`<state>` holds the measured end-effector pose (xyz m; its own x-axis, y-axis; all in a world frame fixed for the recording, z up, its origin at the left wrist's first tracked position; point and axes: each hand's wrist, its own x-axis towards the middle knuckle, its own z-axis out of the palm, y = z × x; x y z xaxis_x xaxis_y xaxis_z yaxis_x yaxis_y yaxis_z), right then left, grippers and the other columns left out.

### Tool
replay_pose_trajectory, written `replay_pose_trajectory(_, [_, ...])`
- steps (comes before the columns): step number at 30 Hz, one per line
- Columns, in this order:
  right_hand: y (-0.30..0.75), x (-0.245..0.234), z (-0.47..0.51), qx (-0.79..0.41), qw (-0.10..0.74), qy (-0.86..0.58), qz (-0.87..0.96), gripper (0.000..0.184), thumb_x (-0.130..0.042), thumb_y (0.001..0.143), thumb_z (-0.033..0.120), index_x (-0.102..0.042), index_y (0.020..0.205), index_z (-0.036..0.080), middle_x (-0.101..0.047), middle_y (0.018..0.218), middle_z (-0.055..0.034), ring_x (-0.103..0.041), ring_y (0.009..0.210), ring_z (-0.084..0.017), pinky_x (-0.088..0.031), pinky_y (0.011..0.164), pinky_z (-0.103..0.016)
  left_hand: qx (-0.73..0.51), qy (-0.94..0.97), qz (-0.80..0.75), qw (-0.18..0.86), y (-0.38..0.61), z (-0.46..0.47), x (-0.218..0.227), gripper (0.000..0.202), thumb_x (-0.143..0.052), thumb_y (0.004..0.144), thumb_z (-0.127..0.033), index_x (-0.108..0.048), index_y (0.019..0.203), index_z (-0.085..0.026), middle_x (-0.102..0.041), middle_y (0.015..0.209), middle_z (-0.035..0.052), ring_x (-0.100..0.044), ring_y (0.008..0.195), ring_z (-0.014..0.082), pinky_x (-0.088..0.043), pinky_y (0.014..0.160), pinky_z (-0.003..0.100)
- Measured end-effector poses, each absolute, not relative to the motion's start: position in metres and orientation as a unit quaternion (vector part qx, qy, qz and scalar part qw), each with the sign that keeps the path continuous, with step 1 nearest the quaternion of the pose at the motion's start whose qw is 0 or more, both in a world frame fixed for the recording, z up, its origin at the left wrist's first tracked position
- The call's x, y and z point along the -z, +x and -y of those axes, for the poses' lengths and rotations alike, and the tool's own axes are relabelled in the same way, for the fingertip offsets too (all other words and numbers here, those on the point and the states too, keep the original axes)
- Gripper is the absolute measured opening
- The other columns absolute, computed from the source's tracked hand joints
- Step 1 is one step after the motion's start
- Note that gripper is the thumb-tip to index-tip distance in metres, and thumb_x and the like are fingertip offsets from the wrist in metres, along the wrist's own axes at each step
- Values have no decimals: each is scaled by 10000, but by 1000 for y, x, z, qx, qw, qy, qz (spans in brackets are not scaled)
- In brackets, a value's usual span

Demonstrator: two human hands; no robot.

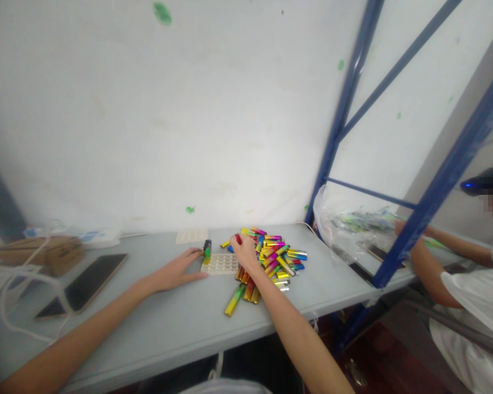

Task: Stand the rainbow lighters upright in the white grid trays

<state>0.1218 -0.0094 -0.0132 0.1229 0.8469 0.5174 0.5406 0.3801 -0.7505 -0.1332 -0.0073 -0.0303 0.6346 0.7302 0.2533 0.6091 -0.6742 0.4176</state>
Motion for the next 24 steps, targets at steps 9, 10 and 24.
replay_pose_trajectory(9, [121, 11, 13, -123, 518, -529, 661, 399, -462, 903, 480, -405, 594, 233, -420, 564, 43, -400, 574, -141, -304, 578, -272, -206, 894, -370, 144, -132, 9, 28, 695, -575, 863, -740, -557, 1323, -220, -559, 1380, 127, -570, 1272, 317, -415, 1137, 441])
replay_pose_trajectory(10, [122, 12, 12, -119, 519, -533, 657, 386, -458, 905, 463, -416, 598, 232, -432, 565, 42, -409, 573, -143, -311, 580, -273, -207, 894, -370, 144, -132, 9, 28, 692, -575, 864, -739, -558, 1322, -220, -560, 1377, 125, -570, 1271, 316, -415, 1137, 440])
replay_pose_trajectory(24, [114, -1, 29, -67, 402, -419, 811, 376, -439, 1034, 471, -552, 788, 209, -617, 794, -28, -565, 764, -177, -414, 732, -286, -210, 891, -374, 151, -131, 8, 32, 768, -601, 858, -716, -533, 1386, -163, -522, 1411, 156, -516, 1320, 313, -366, 1184, 421])
